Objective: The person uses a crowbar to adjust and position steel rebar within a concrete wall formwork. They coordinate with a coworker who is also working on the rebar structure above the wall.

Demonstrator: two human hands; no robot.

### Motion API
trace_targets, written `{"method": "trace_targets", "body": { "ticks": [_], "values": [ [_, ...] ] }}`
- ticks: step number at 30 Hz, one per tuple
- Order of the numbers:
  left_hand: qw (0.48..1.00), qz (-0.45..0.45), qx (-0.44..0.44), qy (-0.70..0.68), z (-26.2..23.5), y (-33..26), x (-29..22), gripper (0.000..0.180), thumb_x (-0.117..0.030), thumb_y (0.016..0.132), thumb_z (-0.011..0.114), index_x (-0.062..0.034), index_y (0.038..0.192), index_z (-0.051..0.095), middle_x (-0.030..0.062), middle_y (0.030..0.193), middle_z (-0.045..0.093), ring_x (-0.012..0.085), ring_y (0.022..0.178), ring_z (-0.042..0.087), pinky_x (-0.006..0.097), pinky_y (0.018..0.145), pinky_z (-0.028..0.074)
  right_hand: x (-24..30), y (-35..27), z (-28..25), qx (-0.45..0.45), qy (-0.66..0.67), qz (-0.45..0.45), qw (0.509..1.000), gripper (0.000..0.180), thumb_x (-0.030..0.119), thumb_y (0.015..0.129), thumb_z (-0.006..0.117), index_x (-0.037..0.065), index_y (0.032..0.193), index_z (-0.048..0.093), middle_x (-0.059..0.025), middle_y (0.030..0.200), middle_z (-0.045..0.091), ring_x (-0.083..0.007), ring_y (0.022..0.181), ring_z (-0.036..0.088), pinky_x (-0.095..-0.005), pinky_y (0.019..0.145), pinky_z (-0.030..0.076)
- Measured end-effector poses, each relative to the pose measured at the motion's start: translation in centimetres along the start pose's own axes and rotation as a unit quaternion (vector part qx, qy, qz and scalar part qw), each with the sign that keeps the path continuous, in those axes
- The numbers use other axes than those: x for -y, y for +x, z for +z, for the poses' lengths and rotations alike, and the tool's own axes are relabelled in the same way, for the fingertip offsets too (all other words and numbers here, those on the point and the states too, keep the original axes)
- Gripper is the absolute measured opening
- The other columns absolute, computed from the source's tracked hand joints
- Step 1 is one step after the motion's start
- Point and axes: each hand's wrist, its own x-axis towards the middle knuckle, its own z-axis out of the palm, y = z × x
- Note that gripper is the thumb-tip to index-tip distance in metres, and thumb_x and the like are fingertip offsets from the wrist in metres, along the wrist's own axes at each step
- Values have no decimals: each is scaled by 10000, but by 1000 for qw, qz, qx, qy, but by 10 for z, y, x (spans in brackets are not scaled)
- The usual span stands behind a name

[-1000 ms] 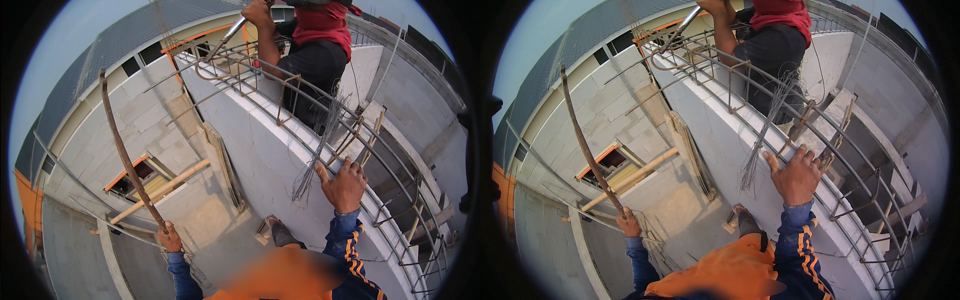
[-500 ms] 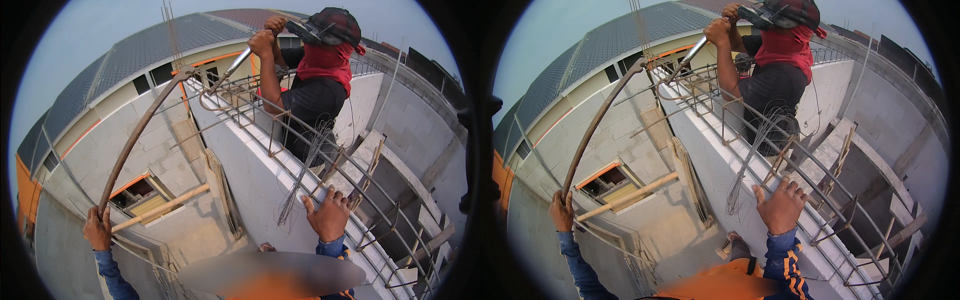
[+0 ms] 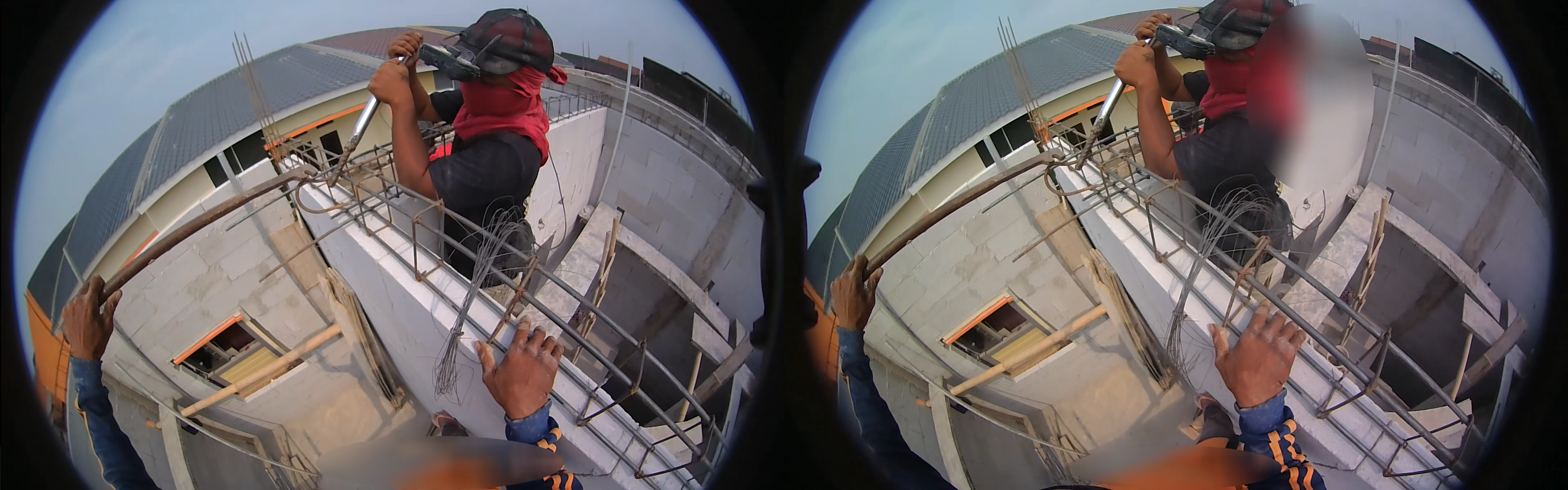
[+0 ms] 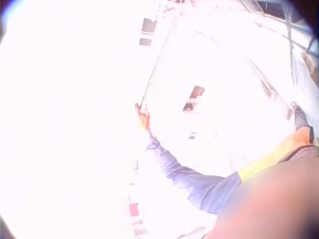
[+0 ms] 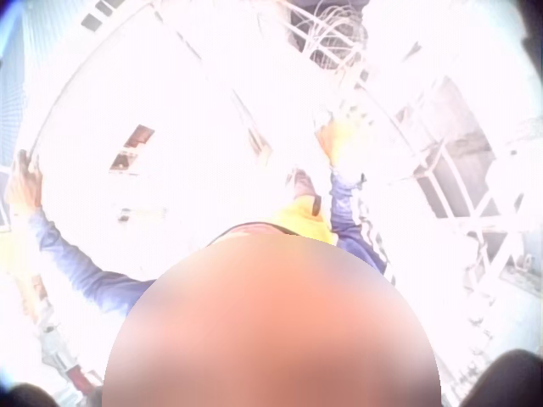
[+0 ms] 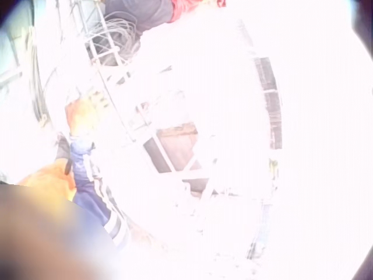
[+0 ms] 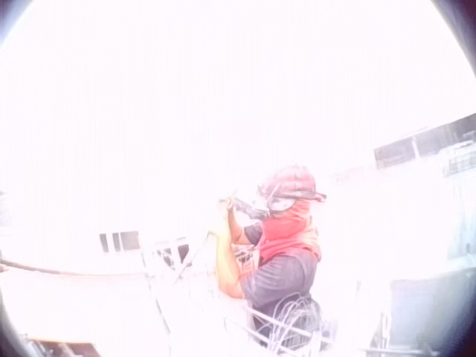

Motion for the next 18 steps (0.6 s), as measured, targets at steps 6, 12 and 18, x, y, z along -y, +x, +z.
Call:
{"method": "trace_targets", "body": {
  "ticks": [6, 12, 18],
  "values": [
    [996, 68, -5, 50, -27, 62, 30, 459, -427, 896, 633, -50, 1152, 575, 135, 878, 638, 321, 763, 599, 441, 693, 422, 2, 1, -2, 25, 4, 4, 1000, 789, 568, 843, 626, -85, 1274, 528, -279, 1099, 587, -417, 1023, 563, -498, 962, 402],
    [979, 170, -110, 29, -47, 146, 40, 462, -441, 900, 627, -44, 1132, 589, 122, 814, 587, 299, 766, 532, 428, 742, 398, 2, 3, -2, 31, 4, 5, 1000, 800, 572, 837, 636, -81, 1285, 522, -278, 1117, 580, -419, 1039, 562, -490, 955, 417],
    [978, 179, -67, 82, -84, 203, 34, 465, -452, 898, 627, -30, 1090, 584, 121, 784, 540, 289, 752, 496, 428, 713, 371, 1, 4, -3, 36, 7, 5, 999, 806, 572, 834, 641, -79, 1292, 515, -284, 1134, 573, -418, 1046, 561, -490, 945, 426]
  ]
}}
